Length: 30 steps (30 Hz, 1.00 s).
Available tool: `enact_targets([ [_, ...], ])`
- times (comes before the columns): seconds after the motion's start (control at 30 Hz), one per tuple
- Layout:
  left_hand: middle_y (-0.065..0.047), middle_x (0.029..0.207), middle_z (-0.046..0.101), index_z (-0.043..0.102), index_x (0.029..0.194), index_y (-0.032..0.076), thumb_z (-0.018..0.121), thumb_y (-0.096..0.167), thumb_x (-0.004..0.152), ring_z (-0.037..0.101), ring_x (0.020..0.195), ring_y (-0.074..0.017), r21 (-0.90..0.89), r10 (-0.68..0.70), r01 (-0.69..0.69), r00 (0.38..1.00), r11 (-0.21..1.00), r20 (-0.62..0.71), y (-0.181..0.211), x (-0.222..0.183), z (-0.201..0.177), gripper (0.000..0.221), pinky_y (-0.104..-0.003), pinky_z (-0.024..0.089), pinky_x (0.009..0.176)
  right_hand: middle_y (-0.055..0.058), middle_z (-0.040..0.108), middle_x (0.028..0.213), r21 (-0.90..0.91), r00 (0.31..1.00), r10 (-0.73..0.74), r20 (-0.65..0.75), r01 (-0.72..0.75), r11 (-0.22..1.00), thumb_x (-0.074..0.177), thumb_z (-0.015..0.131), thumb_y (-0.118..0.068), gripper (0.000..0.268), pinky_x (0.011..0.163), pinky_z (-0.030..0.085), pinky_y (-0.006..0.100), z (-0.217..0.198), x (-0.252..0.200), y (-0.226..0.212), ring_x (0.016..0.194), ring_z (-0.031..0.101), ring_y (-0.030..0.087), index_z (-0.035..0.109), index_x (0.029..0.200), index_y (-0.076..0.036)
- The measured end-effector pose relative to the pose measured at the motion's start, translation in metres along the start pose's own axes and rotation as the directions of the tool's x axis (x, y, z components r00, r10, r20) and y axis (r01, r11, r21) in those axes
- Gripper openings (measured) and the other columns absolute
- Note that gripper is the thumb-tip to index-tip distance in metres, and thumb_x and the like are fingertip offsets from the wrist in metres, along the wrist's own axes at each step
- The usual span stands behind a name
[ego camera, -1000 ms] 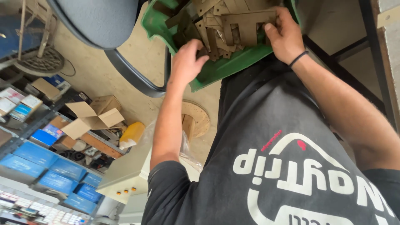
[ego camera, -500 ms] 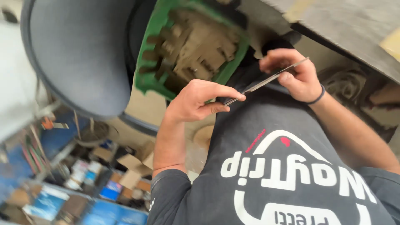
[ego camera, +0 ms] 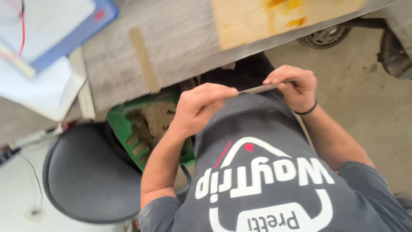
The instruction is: Assembling a transformer core by manually inserting metal laminations into a frame around a coil
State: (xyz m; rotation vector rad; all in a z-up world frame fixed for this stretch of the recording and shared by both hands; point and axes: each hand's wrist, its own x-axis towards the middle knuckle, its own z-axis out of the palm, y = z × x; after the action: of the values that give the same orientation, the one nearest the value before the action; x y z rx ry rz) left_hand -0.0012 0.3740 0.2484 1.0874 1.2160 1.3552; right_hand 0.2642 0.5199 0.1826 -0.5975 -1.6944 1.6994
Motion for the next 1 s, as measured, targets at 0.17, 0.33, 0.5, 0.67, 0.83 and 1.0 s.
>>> enact_targets([
  [0.17,-0.002,0.109,0.077,0.067,0.132,0.022,0.060,0.020,0.106,0.076,0.097,-0.0227,0.218,-0.309,0.316,0.949,0.923,-0.068,-0.046,0.051,0.054,0.027,-0.039,0.062,0.082,0.019,0.072,0.083,-0.006,0.962,0.210,-0.176,-0.214,0.977,0.105,0.066,-0.010,0.021,0.068,0.060,0.035,-0.068,-0.008,0.018,0.074,0.072,0.024,0.068,0.098,0.010],
  [0.33,-0.006,0.109,0.078,0.061,0.137,0.022,0.061,0.015,0.103,0.075,0.103,-0.0292,0.227,-0.409,0.404,0.912,0.886,-0.023,-0.055,0.107,0.097,0.034,-0.047,0.061,0.083,0.020,0.071,0.085,0.008,0.887,0.348,-0.305,-0.363,0.932,0.108,0.064,-0.019,0.027,0.067,0.061,0.033,-0.124,-0.003,0.013,0.071,0.071,0.020,0.066,0.108,0.008],
  [0.5,-0.008,0.108,0.079,0.059,0.139,0.018,0.060,0.011,0.104,0.075,0.095,-0.0183,0.061,-0.433,0.431,0.902,0.900,0.008,-0.071,0.150,0.121,0.035,-0.036,0.065,0.077,0.022,0.068,0.084,-0.018,0.878,0.359,-0.317,-0.384,0.923,0.114,0.058,-0.017,0.028,0.062,0.059,0.033,-0.164,0.030,0.003,0.067,0.067,0.019,0.061,0.119,0.010],
  [0.67,-0.011,0.108,0.078,0.058,0.142,0.012,0.058,0.009,0.105,0.071,0.094,-0.0150,-0.044,-0.452,0.452,0.892,0.891,0.003,-0.086,0.164,0.129,0.036,-0.034,0.066,0.077,0.023,0.068,0.082,0.003,0.878,0.373,-0.300,-0.390,0.921,0.113,0.060,-0.014,0.023,0.054,0.057,0.031,-0.185,0.044,0.012,0.062,0.066,0.019,0.062,0.114,0.009],
  [0.83,-0.011,0.108,0.078,0.059,0.141,0.011,0.058,0.010,0.105,0.070,0.093,-0.0136,-0.101,-0.477,0.474,0.879,0.874,0.001,-0.082,0.174,0.133,0.036,-0.032,0.066,0.077,0.024,0.068,0.082,0.003,0.870,0.403,-0.284,-0.419,0.908,0.112,0.062,-0.013,0.021,0.047,0.054,0.029,-0.198,0.051,0.016,0.056,0.064,0.019,0.064,0.112,0.008],
  [1.0,-0.010,0.107,0.077,0.059,0.140,0.010,0.059,0.010,0.105,0.069,0.093,-0.0126,-0.135,-0.494,0.492,0.869,0.860,0.017,-0.080,0.177,0.133,0.035,-0.032,0.066,0.077,0.021,0.069,0.080,-0.010,0.865,0.419,-0.275,-0.438,0.899,0.112,0.062,-0.011,0.017,0.043,0.051,0.027,-0.200,0.056,0.014,0.048,0.059,0.017,0.065,0.110,0.006],
])
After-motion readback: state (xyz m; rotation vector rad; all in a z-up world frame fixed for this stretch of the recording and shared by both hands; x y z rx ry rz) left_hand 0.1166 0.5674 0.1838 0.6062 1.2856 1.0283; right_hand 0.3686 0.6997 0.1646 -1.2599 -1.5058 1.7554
